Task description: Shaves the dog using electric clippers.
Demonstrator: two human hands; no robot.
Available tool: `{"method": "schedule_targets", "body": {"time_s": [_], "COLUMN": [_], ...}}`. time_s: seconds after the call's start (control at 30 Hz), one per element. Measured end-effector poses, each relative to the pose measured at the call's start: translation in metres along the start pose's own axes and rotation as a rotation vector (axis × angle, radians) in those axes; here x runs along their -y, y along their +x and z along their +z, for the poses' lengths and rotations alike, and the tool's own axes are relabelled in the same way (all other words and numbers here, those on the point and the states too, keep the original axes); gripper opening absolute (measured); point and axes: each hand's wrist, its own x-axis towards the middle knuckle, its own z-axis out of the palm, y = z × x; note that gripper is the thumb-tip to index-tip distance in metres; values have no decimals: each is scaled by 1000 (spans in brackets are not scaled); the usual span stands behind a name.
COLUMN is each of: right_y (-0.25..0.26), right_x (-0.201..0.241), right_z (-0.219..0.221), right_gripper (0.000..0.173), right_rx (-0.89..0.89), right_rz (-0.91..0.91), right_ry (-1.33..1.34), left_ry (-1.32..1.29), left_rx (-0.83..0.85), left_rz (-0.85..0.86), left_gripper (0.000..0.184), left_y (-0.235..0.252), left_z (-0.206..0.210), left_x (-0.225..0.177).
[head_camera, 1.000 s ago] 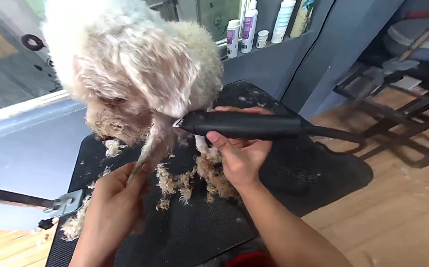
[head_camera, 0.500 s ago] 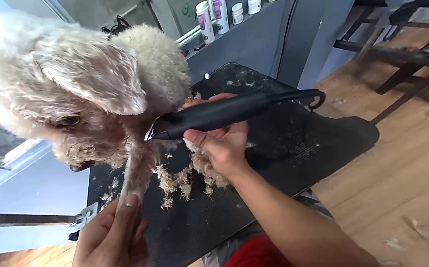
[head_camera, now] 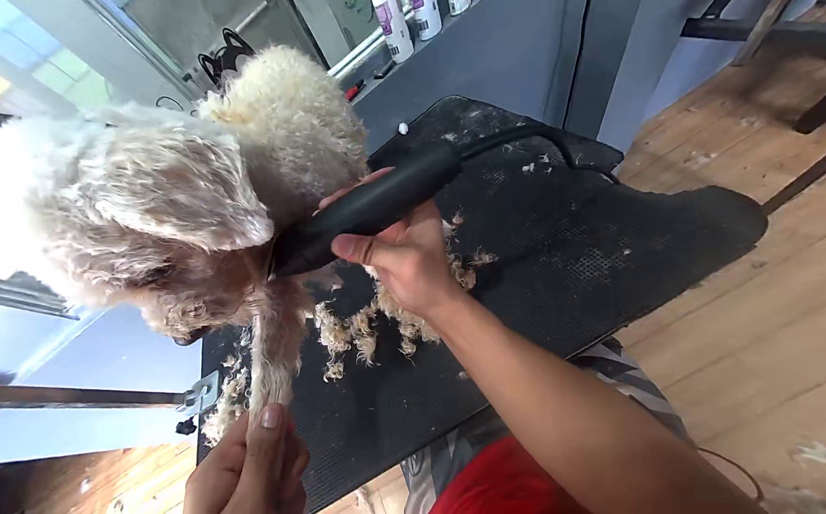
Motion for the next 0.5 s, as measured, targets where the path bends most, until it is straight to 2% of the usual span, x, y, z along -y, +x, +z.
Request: {"method": "schedule_targets", "body": {"time_s": [0.23, 0.3, 0.43, 0.5], "right_y": [-4, 4, 7, 3], "right_x": [-7, 1, 1, -3], "right_z": [-8, -12, -8, -2], "right_gripper": [58, 54, 56, 60], "right_rx": [117, 93, -72, -87], "right_rz": [414, 425, 284, 381], "right_ry": [22, 25, 54, 34], "left_ry": [-35, -61, -80, -77], "left_rx": [-9, -5, 10, 25], "left_rz": [-69, -79, -68, -79], "left_gripper": [35, 36, 38, 38], "left_y": [3, 3, 3, 5], "left_z": [0, 1, 2, 3], "left_x": [1, 4, 5, 5]}}
